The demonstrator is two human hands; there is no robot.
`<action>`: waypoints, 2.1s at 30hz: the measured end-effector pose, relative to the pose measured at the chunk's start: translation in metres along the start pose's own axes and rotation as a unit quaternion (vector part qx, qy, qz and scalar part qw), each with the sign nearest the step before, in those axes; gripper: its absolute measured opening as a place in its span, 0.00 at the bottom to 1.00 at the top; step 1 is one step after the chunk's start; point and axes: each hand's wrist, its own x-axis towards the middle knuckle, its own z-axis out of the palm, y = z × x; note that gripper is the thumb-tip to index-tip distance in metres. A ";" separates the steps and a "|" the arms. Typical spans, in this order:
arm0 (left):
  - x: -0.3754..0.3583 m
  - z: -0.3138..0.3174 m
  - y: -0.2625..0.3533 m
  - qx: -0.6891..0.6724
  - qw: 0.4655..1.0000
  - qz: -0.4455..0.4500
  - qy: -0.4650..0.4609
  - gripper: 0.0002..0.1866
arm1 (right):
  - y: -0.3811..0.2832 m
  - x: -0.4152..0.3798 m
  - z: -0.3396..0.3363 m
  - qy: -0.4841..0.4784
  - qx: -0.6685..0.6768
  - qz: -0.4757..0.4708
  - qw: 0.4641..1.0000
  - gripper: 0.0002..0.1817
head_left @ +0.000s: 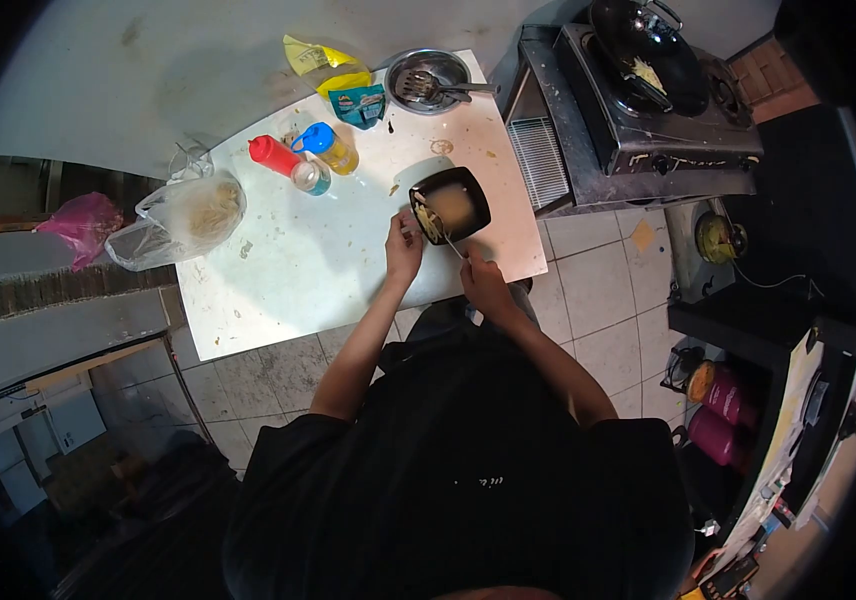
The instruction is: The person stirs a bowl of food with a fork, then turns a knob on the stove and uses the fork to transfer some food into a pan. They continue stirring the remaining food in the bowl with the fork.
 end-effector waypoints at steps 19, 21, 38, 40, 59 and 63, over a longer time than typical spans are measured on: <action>-0.006 -0.001 0.007 -0.010 1.000 -0.004 0.010 0.22 | 0.004 -0.005 0.004 0.013 -0.035 -0.007 0.999 0.10; -0.007 -0.001 0.008 -0.012 1.000 0.000 0.009 0.21 | 0.006 -0.005 0.005 0.008 -0.031 -0.011 0.999 0.10; -0.006 -0.001 0.003 -0.026 0.999 0.012 0.016 0.21 | 0.005 -0.003 0.004 -0.003 -0.037 -0.008 0.999 0.10; -0.005 -0.002 0.005 -0.022 1.000 0.004 0.014 0.21 | 0.006 -0.002 0.005 -0.002 -0.032 -0.016 0.999 0.10; -0.002 0.000 -0.012 -0.039 0.999 -0.015 -0.001 0.22 | 0.036 0.027 -0.031 -0.134 0.496 0.275 0.812 0.05; -0.002 -0.002 -0.007 -0.036 0.998 -0.039 -0.018 0.21 | 0.045 0.031 -0.038 -0.166 0.486 0.250 0.821 0.05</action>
